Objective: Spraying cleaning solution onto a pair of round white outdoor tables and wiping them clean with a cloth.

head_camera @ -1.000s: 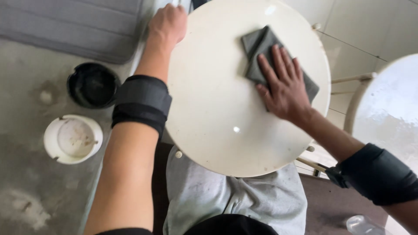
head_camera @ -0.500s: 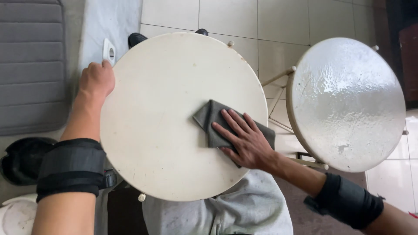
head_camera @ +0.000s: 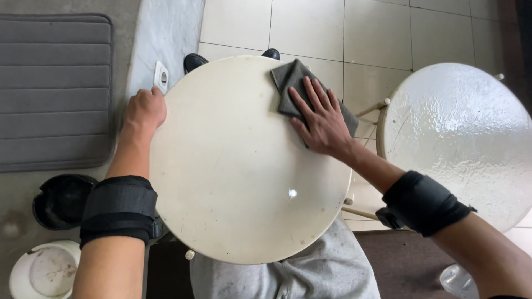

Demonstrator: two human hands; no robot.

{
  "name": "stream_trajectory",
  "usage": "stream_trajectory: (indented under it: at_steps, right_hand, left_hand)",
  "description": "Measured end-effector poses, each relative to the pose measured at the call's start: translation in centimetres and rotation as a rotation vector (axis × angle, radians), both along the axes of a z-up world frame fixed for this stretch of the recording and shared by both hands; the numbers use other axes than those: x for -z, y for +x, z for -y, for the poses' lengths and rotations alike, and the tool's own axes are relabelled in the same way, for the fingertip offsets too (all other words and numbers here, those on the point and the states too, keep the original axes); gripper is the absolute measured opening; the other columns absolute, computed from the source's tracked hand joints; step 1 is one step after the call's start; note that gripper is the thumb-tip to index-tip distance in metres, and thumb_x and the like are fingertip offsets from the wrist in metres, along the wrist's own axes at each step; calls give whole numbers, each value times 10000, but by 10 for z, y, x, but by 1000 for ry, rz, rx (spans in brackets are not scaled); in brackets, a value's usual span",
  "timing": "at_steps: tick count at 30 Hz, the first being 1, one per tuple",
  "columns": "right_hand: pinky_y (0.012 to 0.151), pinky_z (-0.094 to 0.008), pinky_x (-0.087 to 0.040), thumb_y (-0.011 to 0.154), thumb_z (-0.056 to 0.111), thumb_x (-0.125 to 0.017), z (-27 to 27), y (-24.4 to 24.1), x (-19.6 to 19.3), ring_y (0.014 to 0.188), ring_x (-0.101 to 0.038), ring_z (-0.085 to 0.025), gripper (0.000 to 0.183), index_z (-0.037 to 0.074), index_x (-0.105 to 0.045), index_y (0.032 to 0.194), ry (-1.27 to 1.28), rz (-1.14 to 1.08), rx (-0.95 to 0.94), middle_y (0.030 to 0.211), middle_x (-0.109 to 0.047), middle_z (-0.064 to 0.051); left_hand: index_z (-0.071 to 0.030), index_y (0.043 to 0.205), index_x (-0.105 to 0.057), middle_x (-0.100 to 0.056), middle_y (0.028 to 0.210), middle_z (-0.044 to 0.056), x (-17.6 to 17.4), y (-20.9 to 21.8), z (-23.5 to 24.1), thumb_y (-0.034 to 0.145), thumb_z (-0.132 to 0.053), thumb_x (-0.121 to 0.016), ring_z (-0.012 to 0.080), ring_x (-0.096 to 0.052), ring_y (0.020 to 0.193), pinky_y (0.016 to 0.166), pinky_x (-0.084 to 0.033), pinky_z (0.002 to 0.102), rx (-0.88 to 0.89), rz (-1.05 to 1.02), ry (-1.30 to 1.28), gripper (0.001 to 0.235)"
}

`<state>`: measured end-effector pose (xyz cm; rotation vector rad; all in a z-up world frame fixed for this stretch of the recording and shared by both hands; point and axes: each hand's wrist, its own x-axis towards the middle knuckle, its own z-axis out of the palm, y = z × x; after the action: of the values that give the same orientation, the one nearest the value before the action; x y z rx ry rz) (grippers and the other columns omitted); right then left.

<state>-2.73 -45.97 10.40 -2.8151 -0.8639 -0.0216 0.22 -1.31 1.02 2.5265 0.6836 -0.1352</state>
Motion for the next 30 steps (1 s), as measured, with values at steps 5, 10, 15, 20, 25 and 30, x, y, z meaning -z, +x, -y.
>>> stream_trajectory:
  at_steps: [5,10,15,20,25,30]
  right_hand:
    - [1264,-587,-79,1066,549,-316,14,-47,-3,1602,-92,-387,689,194,-257,1653,-35,-34,-76,1726,-124,-212]
    - [1251,-580,-60,1030,579,-307,19,-47,9,1582,-65,-384,721,195,-253,1639,-92,-57,-153,1713,-104,-212]
    - [1257,-614,-88,1022,565,-323,-21,-1,16,1589,-91,-410,742,174,-267,1651,-8,-96,-214,1717,-125,-241]
    - [1247,-656,-69,1049,588,-269,-80,59,11,1585,-83,-457,751,157,-257,1664,8,-73,-176,1710,-117,-279]
    - [1244,-679,-44,1065,555,-246,-122,69,9,1579,-57,-473,767,99,-226,1681,14,-75,-183,1708,-92,-303]
    - [1255,-666,-35,1063,511,-249,-118,3,8,1593,-54,-450,738,93,-242,1671,11,-88,-240,1717,-89,-284]
  left_hand:
    - [120,1171,-667,-617,1230,392,-14,-4,7,1080,-415,-347,532,-577,1190,1077,-430,530,-14,2,-15,630]
    - [62,1117,-691,-641,1189,356,32,6,-14,1065,-331,-367,532,-598,1121,1003,-453,562,136,124,105,512]
    - [-14,1059,-703,-683,1159,275,35,-1,-16,1030,-222,-380,461,-665,1070,933,-537,541,209,125,260,385]
    - [-10,1164,-663,-688,1179,257,-13,-4,7,1048,-335,-317,403,-682,1089,980,-529,482,-39,63,14,488]
    - [-8,1153,-656,-709,1103,245,-11,-3,9,1043,-319,-260,353,-722,1001,929,-558,475,-6,38,-15,516]
    - [-49,1038,-699,-744,1000,190,-2,-2,8,1044,-296,-249,306,-751,904,866,-588,462,-2,27,28,513]
